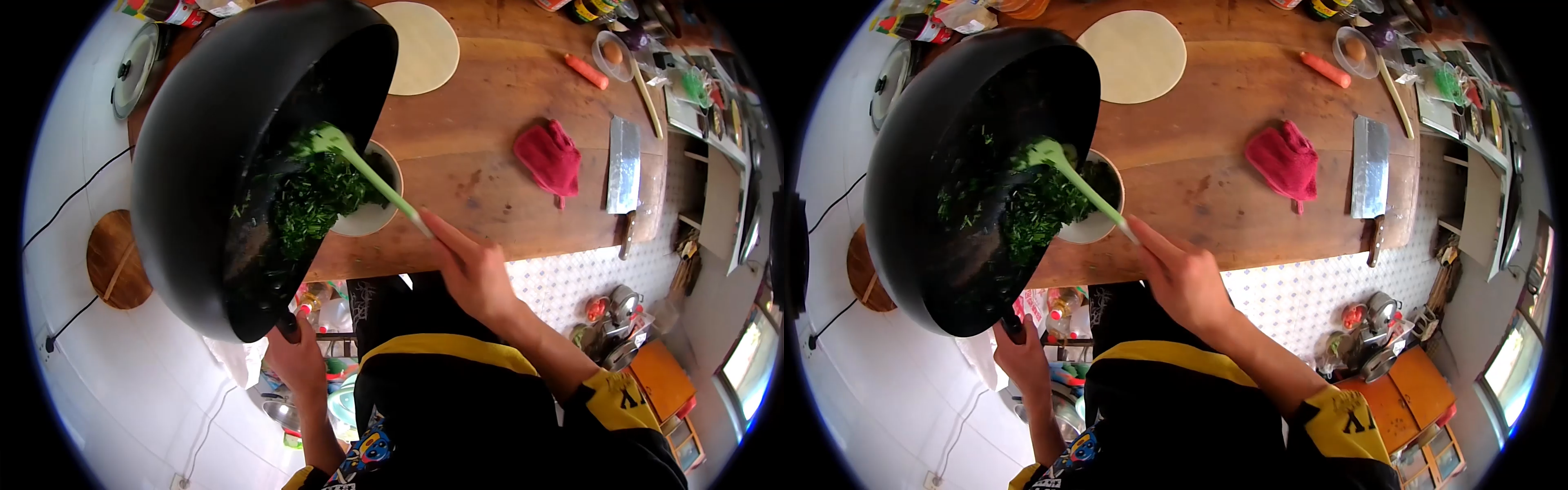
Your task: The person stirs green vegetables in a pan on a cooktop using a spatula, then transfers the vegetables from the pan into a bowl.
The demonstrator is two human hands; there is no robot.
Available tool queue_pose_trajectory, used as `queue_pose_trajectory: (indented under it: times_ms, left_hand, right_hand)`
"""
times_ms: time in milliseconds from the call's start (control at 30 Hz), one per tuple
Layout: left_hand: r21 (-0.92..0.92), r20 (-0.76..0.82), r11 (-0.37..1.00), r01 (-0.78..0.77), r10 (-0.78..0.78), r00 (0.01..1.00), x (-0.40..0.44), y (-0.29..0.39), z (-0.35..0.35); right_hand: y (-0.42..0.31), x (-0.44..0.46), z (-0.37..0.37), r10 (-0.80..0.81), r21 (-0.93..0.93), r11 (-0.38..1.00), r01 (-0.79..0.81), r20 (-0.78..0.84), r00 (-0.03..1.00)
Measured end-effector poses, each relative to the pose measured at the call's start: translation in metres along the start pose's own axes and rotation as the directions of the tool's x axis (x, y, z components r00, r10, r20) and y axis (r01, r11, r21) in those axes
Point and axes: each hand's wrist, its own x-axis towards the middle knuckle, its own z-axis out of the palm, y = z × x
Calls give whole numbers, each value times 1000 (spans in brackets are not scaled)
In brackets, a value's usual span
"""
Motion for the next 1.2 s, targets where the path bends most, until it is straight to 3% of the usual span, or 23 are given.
queue_pose_trajectory:
  times_ms: [67,133,233,567,733,833,933,1000,1200]
  left_hand:
    - [-7,9,1000,11,-11,1000,-1,5,-1]
    - [-9,8,1000,20,-20,1000,0,3,-2]
    - [19,-8,999,-32,32,999,1,-4,0]
    - [-2,-29,995,-105,104,994,2,-9,4]
    - [4,-11,992,-125,125,992,2,-4,1]
    - [33,13,995,-97,97,995,3,-4,0]
    - [44,13,994,-98,97,995,3,2,0]
    - [42,28,999,18,-19,999,4,6,-2]
    - [48,1,999,-21,21,1000,5,6,-1]
  right_hand:
    - [0,3,6,-33,-37,999,33,-2,999]
    - [-4,-1,7,77,-42,996,-74,64,995]
    - [1,-22,4,35,-45,999,-30,99,995]
    - [4,-47,-17,44,-36,998,-42,57,997]
    - [-2,-56,-35,147,-74,987,-140,89,985]
    - [3,-45,-33,75,20,997,-76,9,997]
    - [4,-9,-15,3,-16,1000,-2,43,999]
    - [5,-2,-8,22,-23,1000,-21,72,997]
    - [20,-33,-5,-50,-82,995,58,94,994]
